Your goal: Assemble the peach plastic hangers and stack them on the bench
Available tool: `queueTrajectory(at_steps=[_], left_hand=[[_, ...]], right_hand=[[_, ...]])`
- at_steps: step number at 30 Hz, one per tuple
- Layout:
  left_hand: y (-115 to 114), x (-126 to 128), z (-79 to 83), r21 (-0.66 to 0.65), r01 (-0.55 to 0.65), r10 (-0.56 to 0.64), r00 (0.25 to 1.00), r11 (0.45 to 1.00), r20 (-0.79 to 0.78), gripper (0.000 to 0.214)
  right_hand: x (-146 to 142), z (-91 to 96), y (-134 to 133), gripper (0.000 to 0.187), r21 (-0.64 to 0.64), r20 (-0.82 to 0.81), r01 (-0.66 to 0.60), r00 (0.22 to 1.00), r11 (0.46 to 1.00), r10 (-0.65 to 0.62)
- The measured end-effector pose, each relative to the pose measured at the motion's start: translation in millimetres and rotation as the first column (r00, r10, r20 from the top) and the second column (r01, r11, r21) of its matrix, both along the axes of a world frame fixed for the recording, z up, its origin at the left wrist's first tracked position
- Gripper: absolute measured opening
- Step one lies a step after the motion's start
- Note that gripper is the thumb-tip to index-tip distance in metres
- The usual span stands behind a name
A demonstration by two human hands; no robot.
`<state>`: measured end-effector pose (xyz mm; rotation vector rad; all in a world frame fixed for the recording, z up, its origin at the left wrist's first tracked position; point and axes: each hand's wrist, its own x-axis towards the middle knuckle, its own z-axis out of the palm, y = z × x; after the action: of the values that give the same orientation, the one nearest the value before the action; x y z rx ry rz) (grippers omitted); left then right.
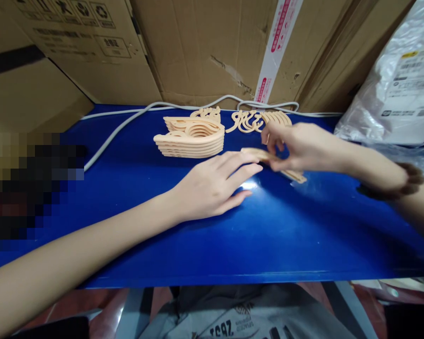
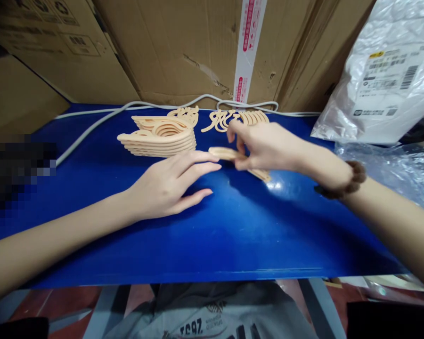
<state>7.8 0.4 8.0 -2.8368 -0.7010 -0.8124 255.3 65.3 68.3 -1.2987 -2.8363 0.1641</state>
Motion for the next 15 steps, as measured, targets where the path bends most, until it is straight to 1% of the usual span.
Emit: queueTrajectory(at_steps=[1, 3, 6, 8, 10, 12, 13, 15], left_hand=[[0, 0, 0.7, 0.035, -0.034, 0.034, 0.999, 0.999, 0.014, 0.033], [0, 0, 0.5, 0.057, -0.074, 0.075, 0.997, 0.996, -0.007, 0.028], [2, 0, -2.6, 0.035, -0.067, 0.070, 0.992, 0.997, -0.102, 0.026], [2, 1, -4.5, 0.023, -0.059, 0.061, 0.989, 0.998, -0.135, 0.024], [1, 1, -5.3, 0.021, -0.052, 0.054, 0.989, 0.998, -0.138, 0.022], [2, 1, -4.9, -0.002, -0.048, 0.047, 0.990, 0.999, -0.132, 0.019], [3, 0, -4.5, -0.037, -0.054, 0.049, 0.991, 0.998, -0.127, 0.017], [7, -2, -3.7, -0.149, -0.085, 0.069, 0.991, 0.985, -0.112, 0.017]], right_hand=[[-3, -3.4, -12, 0.035, -0.037, -0.034, -0.048, 0.998, 0.998, 0.046], [-9, -9.4, -31, 0.033, -0.135, -0.112, -0.146, 0.985, 0.980, 0.131], [-16, -13.8, -41, 0.029, -0.197, -0.148, -0.186, 0.976, 0.963, 0.158], [-19, -14.5, -37, 0.027, -0.228, -0.164, -0.206, 0.971, 0.952, 0.171], [-21, -15.1, -26, 0.027, -0.285, -0.203, -0.252, 0.959, 0.925, 0.199], [-23, -16.4, -12, 0.034, -0.317, -0.271, -0.298, 0.938, 0.900, 0.215], [-24, -17.1, -5, 0.038, -0.290, -0.302, -0.304, 0.929, 0.907, 0.215], [-27, -17.9, 10, 0.043, -0.161, -0.311, -0.281, 0.924, 0.946, 0.222]])
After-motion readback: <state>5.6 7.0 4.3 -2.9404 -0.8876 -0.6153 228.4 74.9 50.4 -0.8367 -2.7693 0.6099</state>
